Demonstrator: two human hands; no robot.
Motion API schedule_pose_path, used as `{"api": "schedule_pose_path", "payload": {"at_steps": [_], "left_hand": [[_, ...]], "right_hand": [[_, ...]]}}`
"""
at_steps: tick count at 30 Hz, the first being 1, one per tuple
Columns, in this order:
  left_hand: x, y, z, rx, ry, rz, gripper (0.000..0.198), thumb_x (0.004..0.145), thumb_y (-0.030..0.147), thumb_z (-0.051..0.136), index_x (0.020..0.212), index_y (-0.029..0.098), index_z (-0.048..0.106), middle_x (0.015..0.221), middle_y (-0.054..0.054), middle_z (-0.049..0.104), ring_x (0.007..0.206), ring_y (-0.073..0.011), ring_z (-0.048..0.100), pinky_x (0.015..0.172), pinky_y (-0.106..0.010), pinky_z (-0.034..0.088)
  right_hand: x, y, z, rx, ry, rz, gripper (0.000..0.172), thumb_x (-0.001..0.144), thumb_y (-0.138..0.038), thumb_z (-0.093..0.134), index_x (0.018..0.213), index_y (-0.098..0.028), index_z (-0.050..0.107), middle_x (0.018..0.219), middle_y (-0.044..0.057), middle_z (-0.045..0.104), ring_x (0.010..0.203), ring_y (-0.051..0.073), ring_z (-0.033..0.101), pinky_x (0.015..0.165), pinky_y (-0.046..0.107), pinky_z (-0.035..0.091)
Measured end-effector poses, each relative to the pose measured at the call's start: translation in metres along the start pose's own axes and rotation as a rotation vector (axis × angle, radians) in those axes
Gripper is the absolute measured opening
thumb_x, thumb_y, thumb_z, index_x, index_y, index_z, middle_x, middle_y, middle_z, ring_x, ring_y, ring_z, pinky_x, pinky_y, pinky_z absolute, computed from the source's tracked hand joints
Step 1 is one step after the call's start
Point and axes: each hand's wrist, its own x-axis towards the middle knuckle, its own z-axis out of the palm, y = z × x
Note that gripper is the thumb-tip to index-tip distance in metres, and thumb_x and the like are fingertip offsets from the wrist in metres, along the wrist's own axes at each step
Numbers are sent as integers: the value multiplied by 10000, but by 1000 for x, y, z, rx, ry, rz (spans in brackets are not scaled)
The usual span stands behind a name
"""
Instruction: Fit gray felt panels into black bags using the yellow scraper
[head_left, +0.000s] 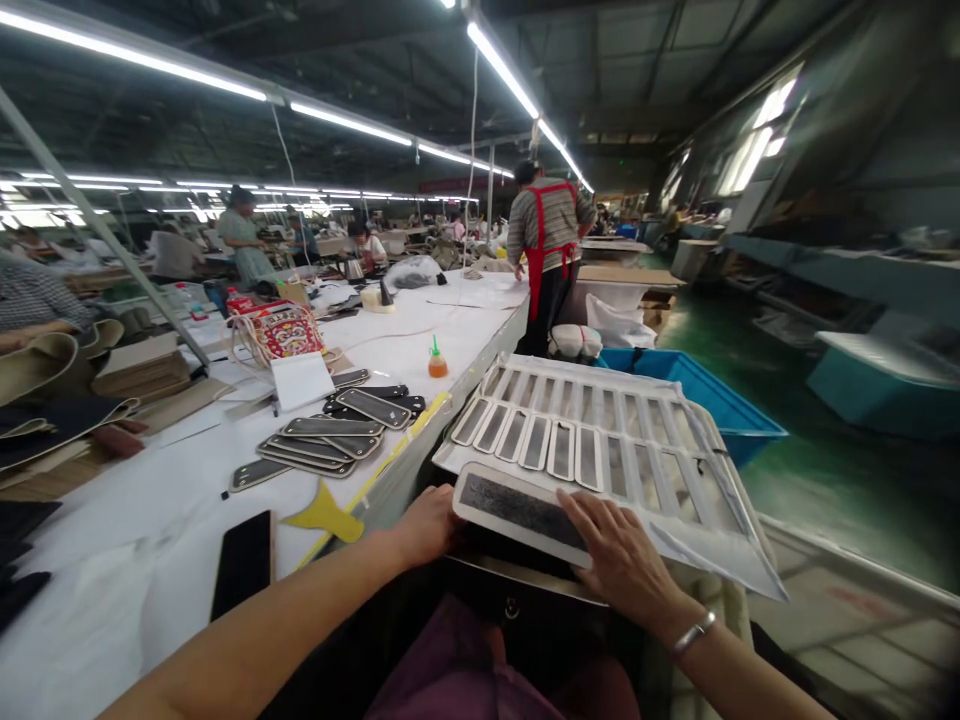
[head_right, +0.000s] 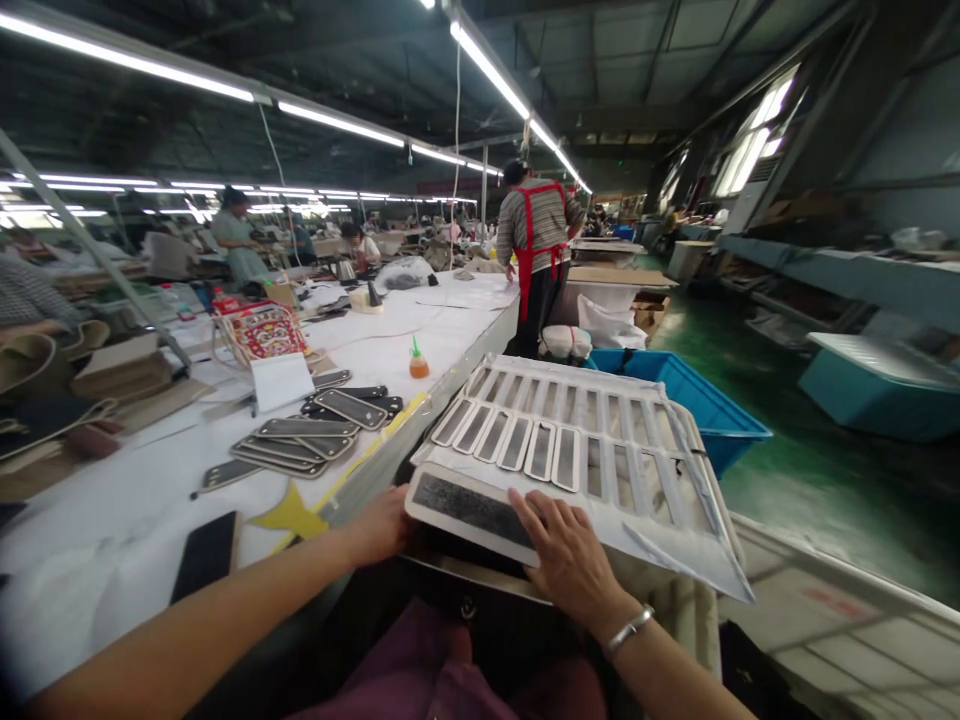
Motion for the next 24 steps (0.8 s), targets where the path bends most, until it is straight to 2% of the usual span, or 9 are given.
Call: {"api": "schedule_pose_path", "payload": {"at_steps": [3,6,9,12,15,17,22,24], "left_hand": [[-8,-8,5,-80,38,-30,265,663,236,657,925,201,635,1045,-55,592,1028,-242,506,891,-327,399],[-21,-21,7,-363,189,-234,413,709,242,610,1114,214,533,1169,-51,541,1071,-200,493,864,-287,430],[-38,-31,20,-509,262,-432,398,741,269,571,1122,176,498,1062,-66,576,982,-188,542,800,-287,464],[-48,-32,39,-545,260,-549,371,792,336,502,1112,149,478,874,-37,576,808,-161,576,708,-274,492],[-49,-27,51,-599,253,-629,408,852,441,380,1158,174,428,846,-20,552,745,-149,569,570,-227,494],[-46,-23,52,-627,228,-645,419,856,464,364,1162,184,425,848,-18,548,743,-148,565,522,-203,484],[-42,-18,48,-624,108,-634,457,798,436,483,1185,198,437,793,-5,553,642,-150,556,434,-199,453],[-39,-18,47,-566,66,-617,425,821,426,447,1185,205,452,814,-18,585,627,-153,569,470,-220,465]], "right_hand": [[-7,4,1,-148,-19,-87,740,730,-264,614,1389,-267,278,1236,143,446,1004,303,473,816,443,411],[-3,1,6,-215,-25,-180,688,771,-411,589,1382,-324,284,1200,144,471,945,291,490,770,424,419],[5,-10,11,-228,-43,-261,673,797,-463,546,1391,-345,250,1181,133,493,930,276,494,768,411,419],[7,-16,14,-237,-56,-295,701,791,-419,575,1397,-342,232,1186,126,505,942,276,494,782,413,416],[3,-14,15,-247,-64,-311,702,780,-419,590,1391,-334,255,1164,120,525,931,278,499,771,411,418],[0,-11,15,-271,-77,-320,681,783,-426,583,1383,-329,277,1144,115,534,915,274,504,762,407,418],[-1,-10,13,-304,-118,-299,666,750,-407,622,1351,-311,352,1083,125,545,878,283,494,725,410,418],[1,-13,11,-296,-142,-295,682,732,-372,644,1348,-295,361,1044,126,548,861,283,489,708,407,418]]}}
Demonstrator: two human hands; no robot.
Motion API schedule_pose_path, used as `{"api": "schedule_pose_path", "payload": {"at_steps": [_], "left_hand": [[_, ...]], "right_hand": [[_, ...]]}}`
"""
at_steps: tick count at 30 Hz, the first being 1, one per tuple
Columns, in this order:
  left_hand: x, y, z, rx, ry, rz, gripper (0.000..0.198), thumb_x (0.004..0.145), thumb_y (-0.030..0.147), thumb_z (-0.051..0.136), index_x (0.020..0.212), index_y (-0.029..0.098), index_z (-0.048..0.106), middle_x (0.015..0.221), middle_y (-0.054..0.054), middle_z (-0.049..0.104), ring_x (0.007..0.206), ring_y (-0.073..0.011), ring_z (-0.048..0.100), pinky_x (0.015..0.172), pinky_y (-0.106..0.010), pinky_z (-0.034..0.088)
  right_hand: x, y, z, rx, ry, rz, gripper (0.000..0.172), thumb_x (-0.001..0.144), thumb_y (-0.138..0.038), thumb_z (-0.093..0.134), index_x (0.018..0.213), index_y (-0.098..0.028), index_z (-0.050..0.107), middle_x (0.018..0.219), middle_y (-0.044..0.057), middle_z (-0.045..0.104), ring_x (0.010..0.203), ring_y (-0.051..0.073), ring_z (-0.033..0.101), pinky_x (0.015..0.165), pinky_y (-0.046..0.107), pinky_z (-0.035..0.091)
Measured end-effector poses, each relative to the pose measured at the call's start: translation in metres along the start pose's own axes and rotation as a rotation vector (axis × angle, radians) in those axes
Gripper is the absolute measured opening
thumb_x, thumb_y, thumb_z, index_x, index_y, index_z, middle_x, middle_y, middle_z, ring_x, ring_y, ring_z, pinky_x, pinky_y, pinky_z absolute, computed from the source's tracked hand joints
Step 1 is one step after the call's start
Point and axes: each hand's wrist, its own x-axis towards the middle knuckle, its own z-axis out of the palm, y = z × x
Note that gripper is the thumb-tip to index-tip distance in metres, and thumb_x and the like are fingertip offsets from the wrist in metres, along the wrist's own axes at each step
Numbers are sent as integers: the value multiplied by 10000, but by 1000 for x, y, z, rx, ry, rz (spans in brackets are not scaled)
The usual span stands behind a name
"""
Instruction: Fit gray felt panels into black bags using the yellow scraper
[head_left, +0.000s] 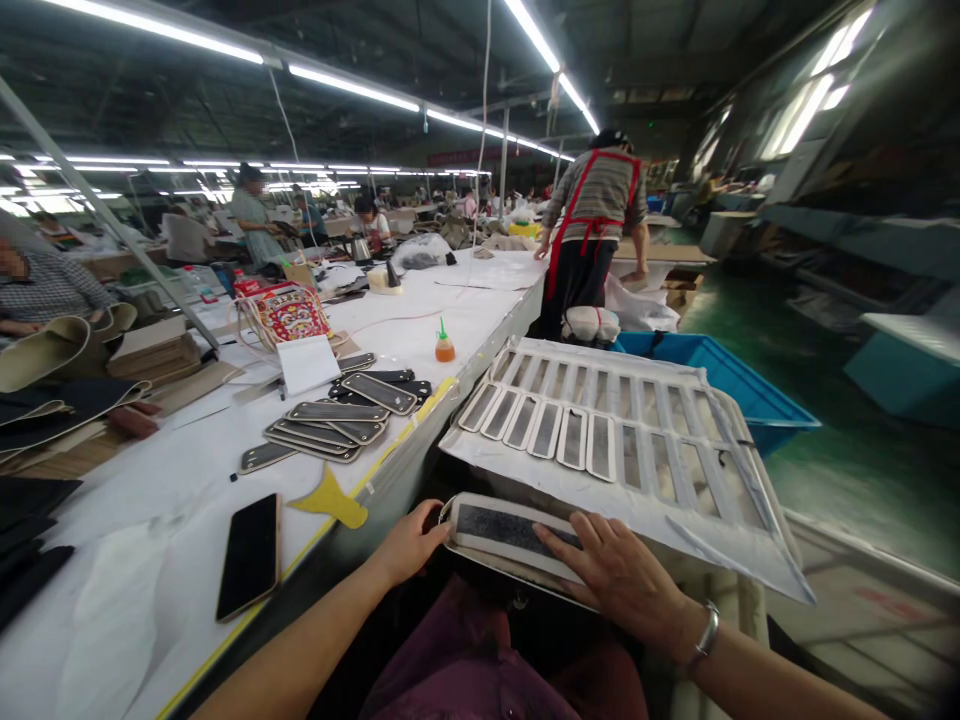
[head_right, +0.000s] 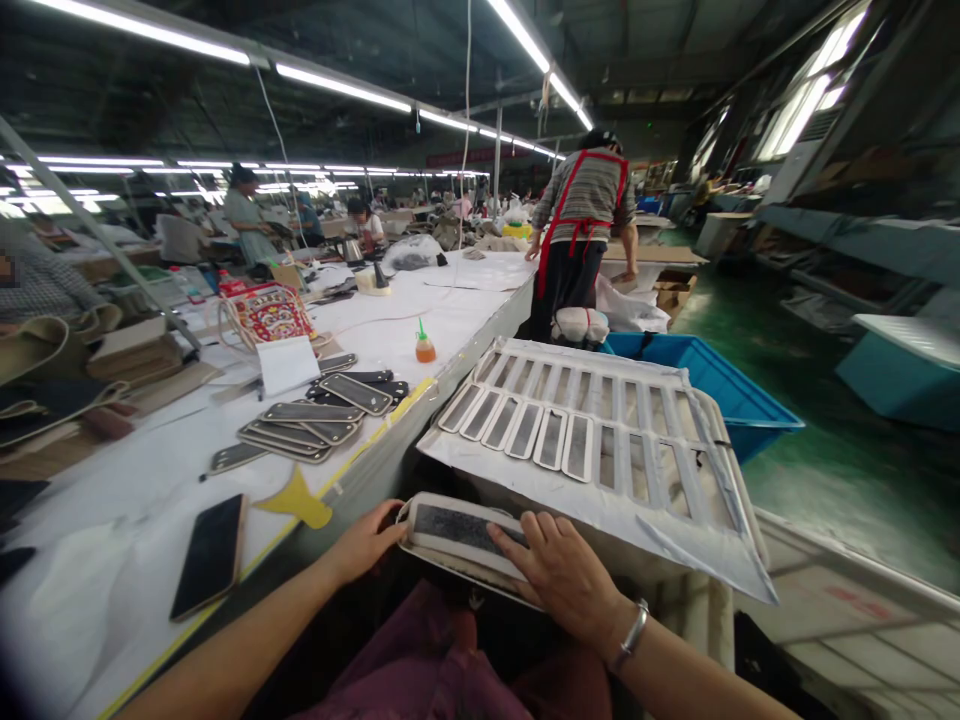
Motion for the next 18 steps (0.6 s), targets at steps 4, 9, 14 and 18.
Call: {"api": "schedule_pose_path", "payload": {"at_steps": [4,9,14,18], "left_hand": [[8,4,-1,64,14,34,327,831,376,446,1090,199,537,949,-52,618,762,-168,598,618,-227,479],[12,7,-6,47,-71,-21,365,817,312,449,1166,208,473,680,14,588,420,-106,522,387,-187,397],[11,10,-11,32,-102,-26,407,791,248,459,1195,206,437,576,60,500,365,-87,463,363,-177,350],[14,16,-15,234,-28,135,503,735,169,495,1234,185,431,570,43,528,519,-137,545,527,-223,406]], "right_hand": [[5,-3,-6,26,-60,-19,733,684,-375,678,1342,-262,375,981,120,547,811,273,481,679,399,413],[10,-1,-11,81,-75,-59,760,640,-417,700,1320,-260,400,948,108,543,788,258,482,655,373,402],[14,4,-12,166,-117,-86,761,628,-418,688,1314,-258,401,976,112,527,772,250,493,636,360,404],[24,7,-15,246,-219,-116,690,640,-385,655,1281,-250,437,997,117,520,745,228,509,629,345,411]]}}
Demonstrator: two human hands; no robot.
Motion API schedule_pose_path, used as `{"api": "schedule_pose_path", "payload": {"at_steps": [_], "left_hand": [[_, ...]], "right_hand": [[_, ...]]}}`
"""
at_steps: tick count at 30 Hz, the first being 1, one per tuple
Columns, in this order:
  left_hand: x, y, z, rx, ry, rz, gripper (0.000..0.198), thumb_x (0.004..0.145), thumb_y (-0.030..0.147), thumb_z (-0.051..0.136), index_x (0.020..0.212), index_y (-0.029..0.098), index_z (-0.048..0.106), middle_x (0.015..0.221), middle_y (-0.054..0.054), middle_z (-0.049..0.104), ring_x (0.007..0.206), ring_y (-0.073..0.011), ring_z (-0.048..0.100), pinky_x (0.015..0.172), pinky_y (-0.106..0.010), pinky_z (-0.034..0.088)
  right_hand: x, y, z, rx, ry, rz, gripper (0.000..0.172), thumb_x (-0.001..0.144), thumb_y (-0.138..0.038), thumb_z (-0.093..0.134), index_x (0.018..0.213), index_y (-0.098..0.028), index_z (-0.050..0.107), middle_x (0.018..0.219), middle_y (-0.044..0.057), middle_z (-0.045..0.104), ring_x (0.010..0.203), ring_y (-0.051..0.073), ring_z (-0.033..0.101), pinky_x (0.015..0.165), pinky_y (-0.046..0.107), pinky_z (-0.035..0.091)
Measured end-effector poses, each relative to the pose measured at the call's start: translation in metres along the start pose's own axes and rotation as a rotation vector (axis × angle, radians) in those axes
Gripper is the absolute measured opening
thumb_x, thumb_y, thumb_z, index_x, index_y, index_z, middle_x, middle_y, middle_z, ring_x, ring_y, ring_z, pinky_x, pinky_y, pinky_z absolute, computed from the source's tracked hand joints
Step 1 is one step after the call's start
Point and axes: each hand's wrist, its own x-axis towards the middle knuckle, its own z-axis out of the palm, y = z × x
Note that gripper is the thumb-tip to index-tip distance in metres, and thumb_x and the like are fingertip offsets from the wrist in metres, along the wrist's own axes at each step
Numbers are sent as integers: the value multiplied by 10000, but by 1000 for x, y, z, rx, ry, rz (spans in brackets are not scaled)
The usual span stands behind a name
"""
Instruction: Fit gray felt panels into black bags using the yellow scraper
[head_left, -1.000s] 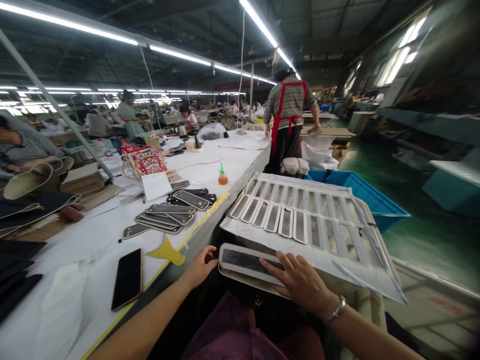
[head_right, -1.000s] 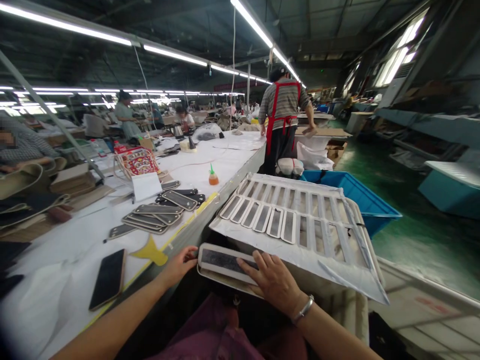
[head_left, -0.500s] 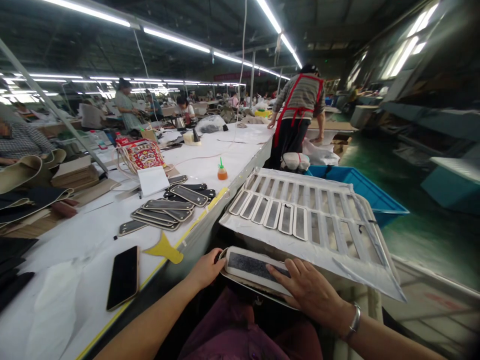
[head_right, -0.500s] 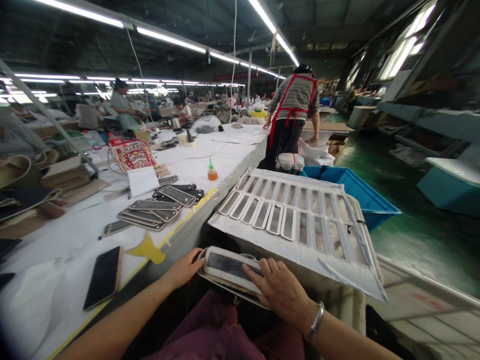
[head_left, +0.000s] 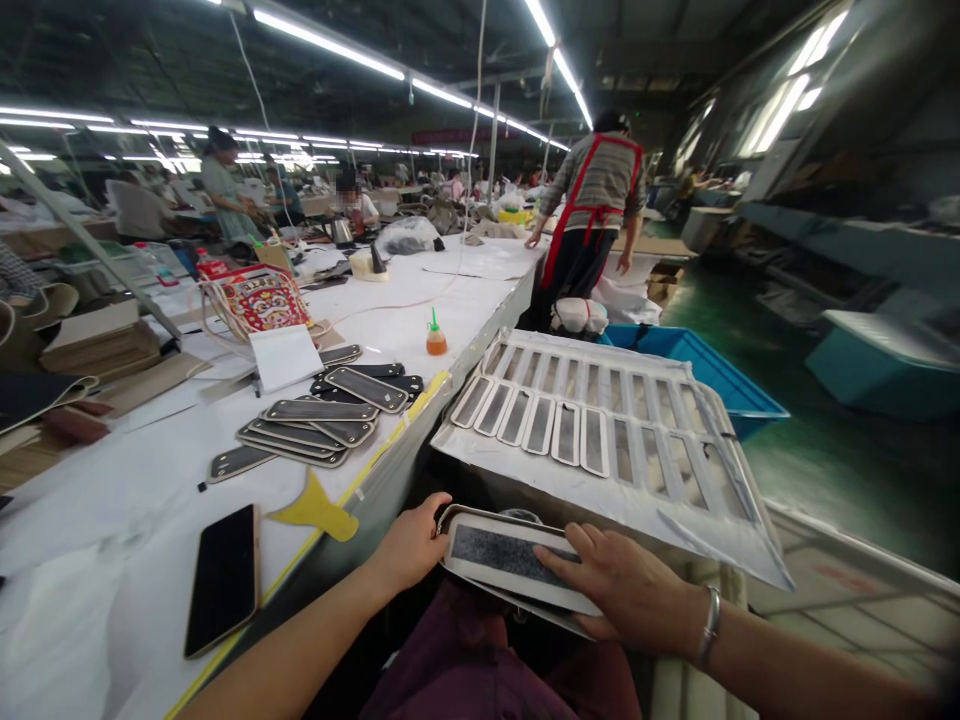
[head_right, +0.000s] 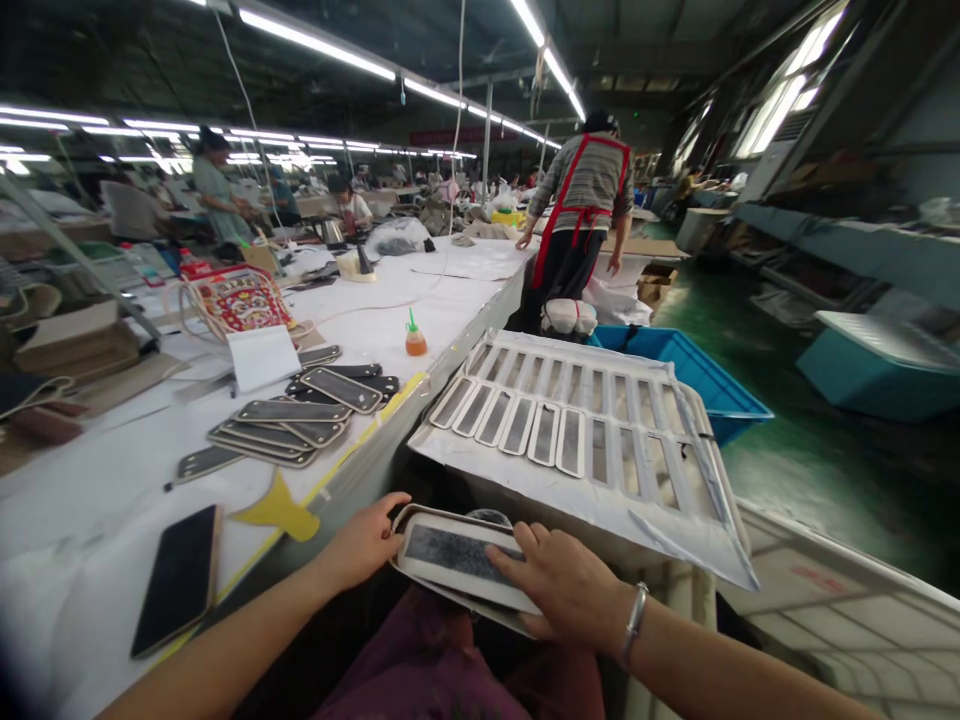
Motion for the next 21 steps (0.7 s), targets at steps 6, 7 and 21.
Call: {"api": "schedule_pose_path", "payload": {"at_steps": [6,7,21], "left_hand": [[7,3,-1,387,-40,37,617,770,131,421,1370,178,287,819,-81,659,782,-243,625,715,-321,427],[8,3,-3,435,-62,45,641,774,130,415,1391,167,244,856,-103,665,798,-256,629,721,-333,429],[43,80,46,278,-463,770,113,775,282,552,815,178,532,823,-28,604,729,-177,569,647,-249,437]], "right_hand": [[23,4,4,69,-149,23,687,622,-427,660,1261,-302,442,1002,108,515,761,243,540,630,348,417],[25,4,7,67,-155,33,699,622,-436,664,1268,-310,431,1014,111,513,774,249,541,639,356,419],[24,8,5,137,-260,136,453,668,-527,606,967,-188,641,976,128,536,836,281,534,696,393,433]]}}
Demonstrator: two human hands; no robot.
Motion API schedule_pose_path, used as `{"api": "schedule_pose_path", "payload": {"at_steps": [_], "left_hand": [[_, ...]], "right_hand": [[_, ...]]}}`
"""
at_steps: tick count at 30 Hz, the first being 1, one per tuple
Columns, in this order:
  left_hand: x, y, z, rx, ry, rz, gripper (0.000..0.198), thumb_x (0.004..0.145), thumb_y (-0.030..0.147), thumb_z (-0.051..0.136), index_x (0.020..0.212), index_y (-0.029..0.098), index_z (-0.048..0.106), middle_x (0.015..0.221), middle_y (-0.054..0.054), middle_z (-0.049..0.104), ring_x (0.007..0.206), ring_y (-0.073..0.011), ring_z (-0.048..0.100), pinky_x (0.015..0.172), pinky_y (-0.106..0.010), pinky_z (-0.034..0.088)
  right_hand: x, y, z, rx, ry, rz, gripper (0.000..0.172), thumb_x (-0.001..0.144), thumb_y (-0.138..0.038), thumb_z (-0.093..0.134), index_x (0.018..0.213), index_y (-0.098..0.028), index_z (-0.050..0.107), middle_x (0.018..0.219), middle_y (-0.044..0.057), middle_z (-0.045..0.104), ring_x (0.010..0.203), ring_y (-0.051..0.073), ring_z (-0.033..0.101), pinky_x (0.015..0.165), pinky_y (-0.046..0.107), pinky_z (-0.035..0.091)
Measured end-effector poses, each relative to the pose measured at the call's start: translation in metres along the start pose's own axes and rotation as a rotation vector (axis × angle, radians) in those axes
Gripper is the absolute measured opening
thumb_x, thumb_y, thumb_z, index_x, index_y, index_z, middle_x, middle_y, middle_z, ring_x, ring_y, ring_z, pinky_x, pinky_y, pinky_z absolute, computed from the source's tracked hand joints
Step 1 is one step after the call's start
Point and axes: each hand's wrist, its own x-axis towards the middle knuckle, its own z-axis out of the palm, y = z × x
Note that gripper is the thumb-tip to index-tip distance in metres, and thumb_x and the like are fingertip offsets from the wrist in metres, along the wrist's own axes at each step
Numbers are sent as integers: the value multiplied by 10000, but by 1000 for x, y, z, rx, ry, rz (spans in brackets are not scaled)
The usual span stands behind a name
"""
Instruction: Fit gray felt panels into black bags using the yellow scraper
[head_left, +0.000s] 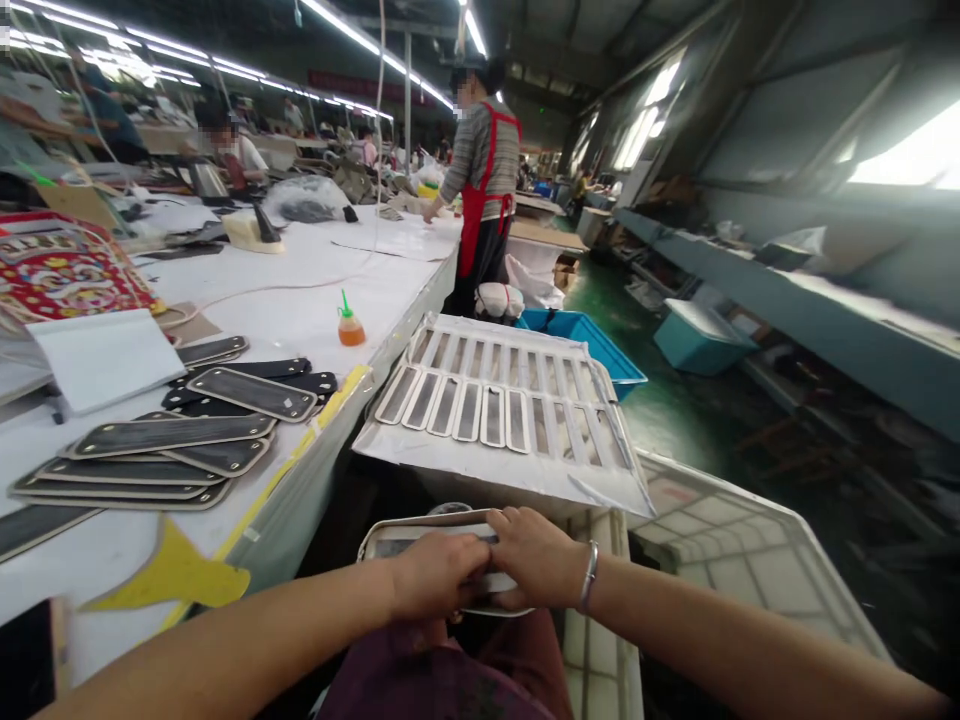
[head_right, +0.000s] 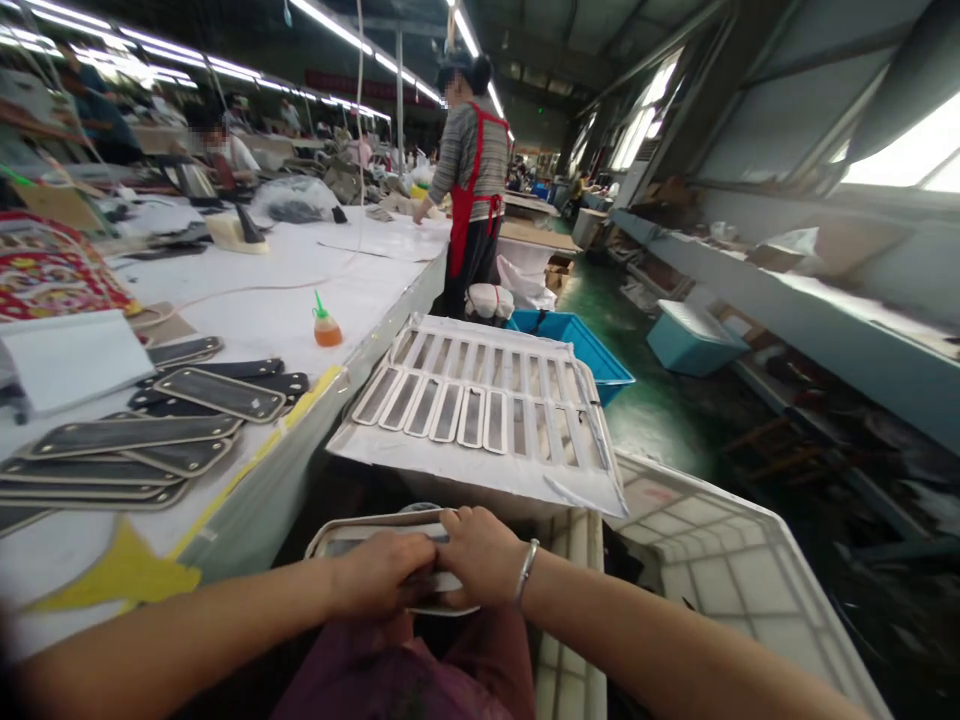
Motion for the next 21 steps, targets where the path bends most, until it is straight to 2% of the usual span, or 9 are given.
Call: {"api": "schedule_pose_path", "payload": {"at_steps": [3,5,6,8,11,13,15,18,21], "left_hand": [[2,-14,10,-52,-30,71,141,743,245,564,855,184,505,863,-26,588,742,-178,557,641,-251,430],[-2,-21,9,-59,-49,93,121,750,234,540,853,189,495,864,-22,580,735,-176,554,639,-252,430],[-4,-22,6,-61,-61,100,113,756,237,531,852,191,493,860,-22,578,731,-175,553,638,-253,434],[-5,-23,1,-65,-73,118,147,755,237,531,890,192,496,890,-28,574,750,-179,558,660,-262,452],[-1,-21,-2,-60,-72,194,396,740,211,549,1127,194,467,1155,-78,521,960,-217,557,823,-306,464],[3,-22,-2,-25,-100,254,585,742,204,554,1295,221,367,1389,-96,348,1138,-258,488,946,-353,416],[7,-23,-1,13,-157,291,678,744,201,553,1367,250,289,1483,-74,197,1228,-281,416,1009,-385,369],[11,-24,1,3,-213,304,748,735,174,546,1405,229,220,1491,-62,178,1287,-256,343,1057,-373,317],[14,-24,3,-24,-211,285,789,717,146,544,1418,188,185,1487,-76,180,1318,-235,284,1082,-354,277]], "right_hand": [[-3,8,-3,208,20,-25,619,616,-573,637,1126,-230,566,1049,115,536,867,282,551,753,421,439],[-8,18,-6,500,44,0,759,603,-560,660,1259,-246,445,1091,102,552,925,276,556,821,424,430],[-12,25,-7,707,53,71,784,635,-535,650,1310,-250,372,1093,90,567,945,256,561,850,408,425],[-23,41,-5,1134,27,323,727,763,-470,543,1373,-235,226,1016,68,614,885,199,598,829,371,453],[-44,61,8,1495,-142,649,615,862,-330,365,1382,-127,108,755,57,642,649,169,636,627,335,516],[-55,66,21,1572,-291,661,591,853,-290,376,1362,-110,138,623,27,619,518,159,619,503,284,504],[-59,65,35,1560,-362,628,496,845,-293,412,1305,-160,288,543,-17,582,409,126,567,426,224,467],[-54,58,50,1397,-311,598,342,835,-262,414,1162,-174,464,475,-60,516,316,84,469,365,185,417],[-49,53,54,1282,-187,526,322,797,-186,423,1102,-166,524,517,-46,545,381,91,495,425,207,446]]}}
